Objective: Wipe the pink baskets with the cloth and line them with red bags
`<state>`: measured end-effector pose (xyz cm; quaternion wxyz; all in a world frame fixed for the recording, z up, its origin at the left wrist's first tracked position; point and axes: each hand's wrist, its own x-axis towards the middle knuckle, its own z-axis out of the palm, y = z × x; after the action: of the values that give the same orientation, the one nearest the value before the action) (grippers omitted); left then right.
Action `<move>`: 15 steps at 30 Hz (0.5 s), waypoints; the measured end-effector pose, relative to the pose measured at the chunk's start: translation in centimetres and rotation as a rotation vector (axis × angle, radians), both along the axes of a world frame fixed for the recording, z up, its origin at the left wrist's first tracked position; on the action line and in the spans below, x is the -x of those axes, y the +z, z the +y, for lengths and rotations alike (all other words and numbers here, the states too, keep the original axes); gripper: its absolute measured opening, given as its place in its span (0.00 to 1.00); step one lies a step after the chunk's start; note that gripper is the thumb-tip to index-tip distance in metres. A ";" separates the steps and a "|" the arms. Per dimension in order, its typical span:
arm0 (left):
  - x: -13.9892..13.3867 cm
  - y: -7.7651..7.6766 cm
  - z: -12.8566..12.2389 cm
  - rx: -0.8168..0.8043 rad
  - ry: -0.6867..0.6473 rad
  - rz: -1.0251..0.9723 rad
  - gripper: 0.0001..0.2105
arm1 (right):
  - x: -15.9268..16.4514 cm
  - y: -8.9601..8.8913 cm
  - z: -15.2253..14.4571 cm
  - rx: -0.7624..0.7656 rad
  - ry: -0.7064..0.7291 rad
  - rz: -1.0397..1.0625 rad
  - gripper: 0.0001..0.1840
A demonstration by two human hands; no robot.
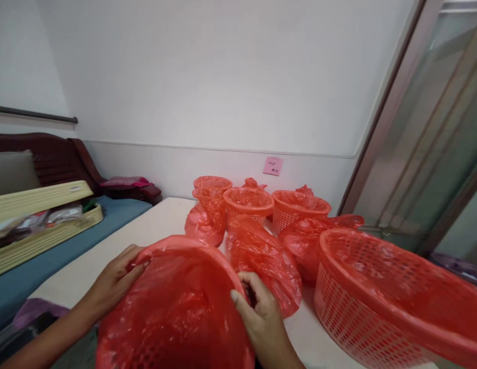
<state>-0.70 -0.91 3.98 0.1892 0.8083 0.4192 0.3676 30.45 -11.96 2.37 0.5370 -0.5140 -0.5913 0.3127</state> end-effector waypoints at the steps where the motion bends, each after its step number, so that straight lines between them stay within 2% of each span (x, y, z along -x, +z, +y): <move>1: 0.2 -0.2 -0.2 0.004 -0.003 -0.032 0.09 | -0.1 0.2 -0.6 0.036 0.057 -0.007 0.14; 4: 0.6 -0.7 -0.7 -0.003 -0.050 -0.089 0.09 | -0.5 1.1 -1.8 0.148 0.198 0.036 0.17; 9: 0.7 -0.7 -0.9 -0.046 -0.254 -0.036 0.10 | 0.1 2.2 -1.7 0.299 0.303 0.300 0.21; 12: 0.3 -0.4 -0.7 -0.076 -0.341 0.003 0.13 | 0.9 1.9 -1.1 0.327 0.384 0.391 0.22; 15: -0.2 -0.2 -0.6 -0.104 -0.357 0.034 0.16 | 1.4 1.7 -0.7 0.291 0.426 0.400 0.21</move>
<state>-0.52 -1.48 3.76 0.2021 0.8848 0.2525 0.3355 29.04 -12.71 4.09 0.4857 -0.3786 -0.5175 0.5941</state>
